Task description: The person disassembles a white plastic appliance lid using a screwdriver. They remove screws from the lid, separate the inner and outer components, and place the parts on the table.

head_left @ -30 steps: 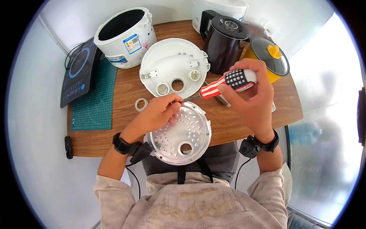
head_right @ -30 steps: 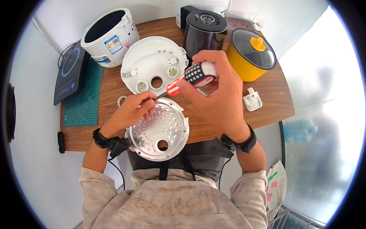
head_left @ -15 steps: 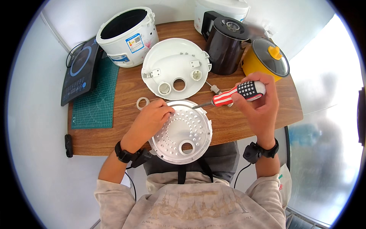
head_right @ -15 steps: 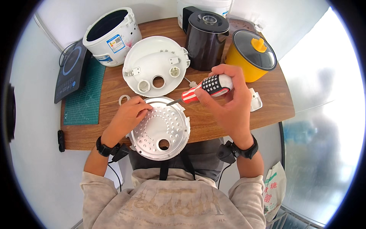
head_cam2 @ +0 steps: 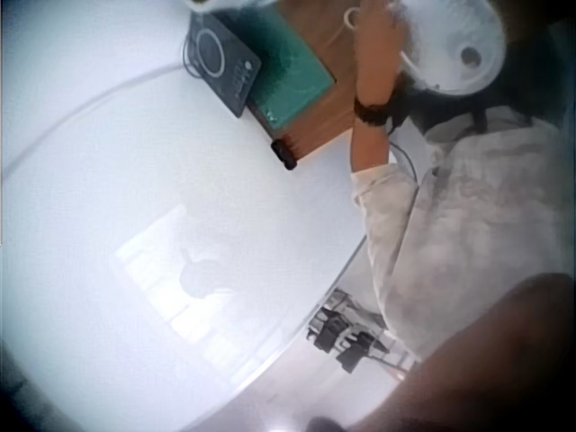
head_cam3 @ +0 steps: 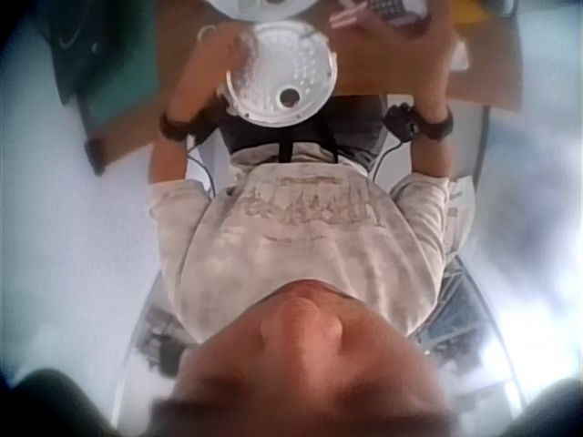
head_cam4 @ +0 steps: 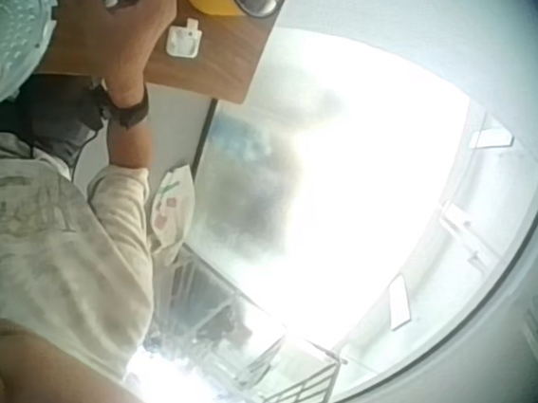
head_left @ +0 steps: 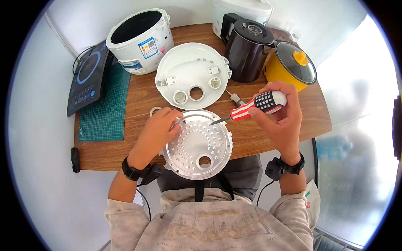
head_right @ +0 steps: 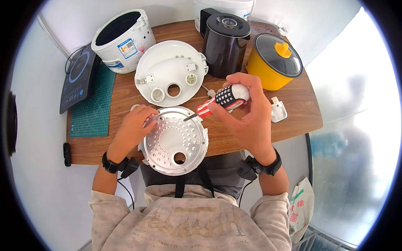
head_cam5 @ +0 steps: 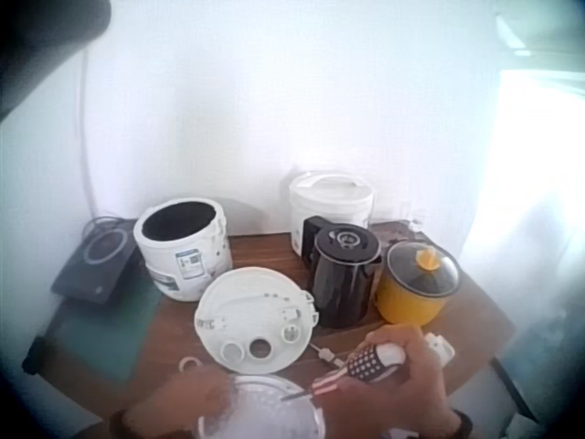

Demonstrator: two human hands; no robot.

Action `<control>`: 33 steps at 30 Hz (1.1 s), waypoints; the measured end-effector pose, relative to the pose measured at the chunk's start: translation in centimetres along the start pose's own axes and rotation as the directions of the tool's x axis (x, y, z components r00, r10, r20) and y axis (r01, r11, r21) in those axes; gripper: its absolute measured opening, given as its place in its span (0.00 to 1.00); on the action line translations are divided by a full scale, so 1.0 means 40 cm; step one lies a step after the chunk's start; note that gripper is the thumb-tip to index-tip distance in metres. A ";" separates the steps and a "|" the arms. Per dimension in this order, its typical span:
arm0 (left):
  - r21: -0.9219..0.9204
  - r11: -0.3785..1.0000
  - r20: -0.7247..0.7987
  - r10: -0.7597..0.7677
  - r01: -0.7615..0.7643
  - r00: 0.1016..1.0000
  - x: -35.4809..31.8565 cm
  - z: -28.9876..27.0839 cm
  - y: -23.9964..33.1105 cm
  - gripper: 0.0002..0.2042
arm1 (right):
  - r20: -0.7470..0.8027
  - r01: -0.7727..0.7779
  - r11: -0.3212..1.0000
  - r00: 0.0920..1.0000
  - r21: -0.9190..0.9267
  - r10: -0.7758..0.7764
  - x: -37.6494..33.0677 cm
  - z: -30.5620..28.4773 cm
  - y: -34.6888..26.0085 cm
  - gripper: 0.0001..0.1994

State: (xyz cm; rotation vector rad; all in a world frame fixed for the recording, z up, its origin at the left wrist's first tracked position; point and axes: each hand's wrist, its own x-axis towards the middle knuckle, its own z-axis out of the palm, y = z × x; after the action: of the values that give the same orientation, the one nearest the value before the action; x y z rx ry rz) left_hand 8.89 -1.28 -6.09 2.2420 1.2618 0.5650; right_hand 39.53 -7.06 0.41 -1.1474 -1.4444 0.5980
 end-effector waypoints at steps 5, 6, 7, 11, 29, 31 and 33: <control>-0.140 0.959 0.031 -0.243 0.245 0.969 -0.090 -0.068 -0.049 0.12 | 0.081 0.035 0.999 0.996 -0.024 -0.033 -0.004 0.101 -0.037 0.24; -0.156 0.962 0.020 -0.225 0.226 0.974 -0.108 -0.083 -0.065 0.13 | 0.116 0.056 0.997 0.992 -0.061 -0.049 -0.004 0.135 -0.049 0.24; -0.171 0.964 0.009 -0.207 0.205 0.978 -0.126 -0.093 -0.085 0.13 | 0.151 0.079 0.992 0.986 -0.098 -0.064 -0.004 0.174 -0.065 0.24; -0.091 0.990 -0.045 -0.113 0.109 0.993 -0.216 -0.166 -0.156 0.14 | 0.255 0.239 0.958 0.947 -0.157 -0.195 -0.004 0.367 -0.198 0.22; -0.170 0.985 -0.012 -0.027 0.025 1.000 -0.401 -0.367 -0.431 0.18 | 0.338 0.250 0.952 0.924 -0.178 -0.179 -0.006 0.829 -0.316 0.24; -0.172 0.985 -0.019 -0.017 0.014 1.000 -0.401 -0.365 -0.438 0.19 | 0.342 0.236 0.956 0.925 -0.174 -0.166 -0.005 0.831 -0.315 0.24; -0.177 0.984 -0.022 -0.010 0.006 1.000 -0.400 -0.364 -0.443 0.19 | 0.345 0.240 0.954 0.923 -0.176 -0.169 -0.005 0.834 -0.313 0.24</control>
State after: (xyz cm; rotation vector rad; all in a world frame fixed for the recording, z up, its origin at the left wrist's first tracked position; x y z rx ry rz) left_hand -18.90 -4.09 -7.11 2.0886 1.1825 0.6745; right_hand 4.14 -4.18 3.46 -1.0768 -1.9294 0.5072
